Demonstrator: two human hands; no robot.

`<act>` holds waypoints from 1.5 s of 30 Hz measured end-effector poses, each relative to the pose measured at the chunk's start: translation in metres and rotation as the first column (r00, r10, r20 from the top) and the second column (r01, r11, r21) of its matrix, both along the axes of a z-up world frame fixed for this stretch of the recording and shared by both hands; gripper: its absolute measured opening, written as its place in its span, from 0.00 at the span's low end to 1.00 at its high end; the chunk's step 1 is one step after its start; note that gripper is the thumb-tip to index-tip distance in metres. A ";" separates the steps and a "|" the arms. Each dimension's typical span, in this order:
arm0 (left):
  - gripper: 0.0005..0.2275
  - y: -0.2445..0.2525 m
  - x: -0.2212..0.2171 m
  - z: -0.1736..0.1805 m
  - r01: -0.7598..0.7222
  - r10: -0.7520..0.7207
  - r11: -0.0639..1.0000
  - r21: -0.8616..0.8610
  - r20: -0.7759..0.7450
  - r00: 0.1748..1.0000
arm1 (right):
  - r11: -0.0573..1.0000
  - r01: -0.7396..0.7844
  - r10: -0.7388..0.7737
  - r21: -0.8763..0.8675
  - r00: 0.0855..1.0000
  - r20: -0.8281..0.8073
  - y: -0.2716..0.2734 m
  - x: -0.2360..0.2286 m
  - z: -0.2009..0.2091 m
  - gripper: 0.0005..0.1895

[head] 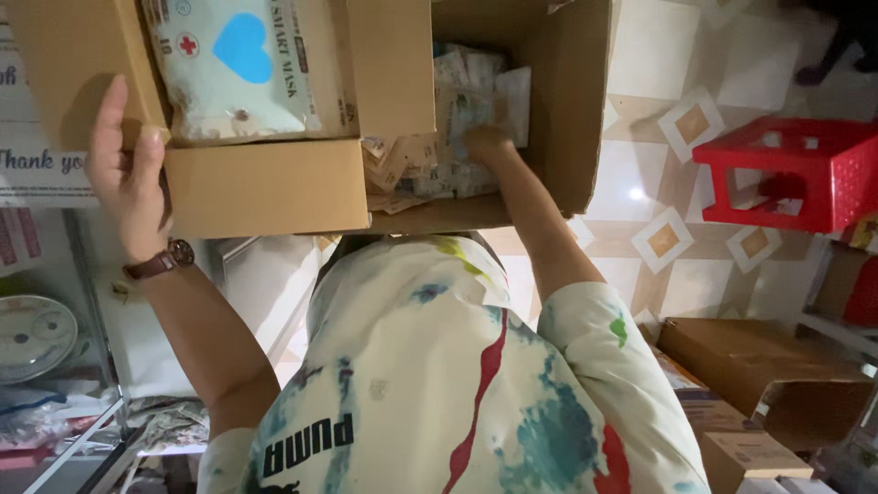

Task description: The person packs multiple individually wrapped face masks from a large cardboard box into smaller shipping boxes. They place the masks inside, close the flaps, and repeat the process with another box.

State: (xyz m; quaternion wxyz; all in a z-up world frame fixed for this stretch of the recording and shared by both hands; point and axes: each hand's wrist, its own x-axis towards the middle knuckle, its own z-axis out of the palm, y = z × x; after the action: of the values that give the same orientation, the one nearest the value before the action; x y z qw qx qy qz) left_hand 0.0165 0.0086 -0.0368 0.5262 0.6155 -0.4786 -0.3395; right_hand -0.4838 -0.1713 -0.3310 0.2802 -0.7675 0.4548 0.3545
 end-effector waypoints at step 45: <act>0.23 0.001 0.003 -0.001 0.005 -0.004 1.000 0.017 -0.032 0.999 | 0.342 -0.049 0.393 -0.938 0.915 0.095 -0.035 0.018 0.222 0.09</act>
State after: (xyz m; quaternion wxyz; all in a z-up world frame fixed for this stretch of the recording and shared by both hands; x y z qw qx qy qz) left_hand 0.0192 0.0093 -0.0377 0.5277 0.6134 -0.4684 -0.3548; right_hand -0.4654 -0.2061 -0.1089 -0.1804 -0.8907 0.4146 -0.0477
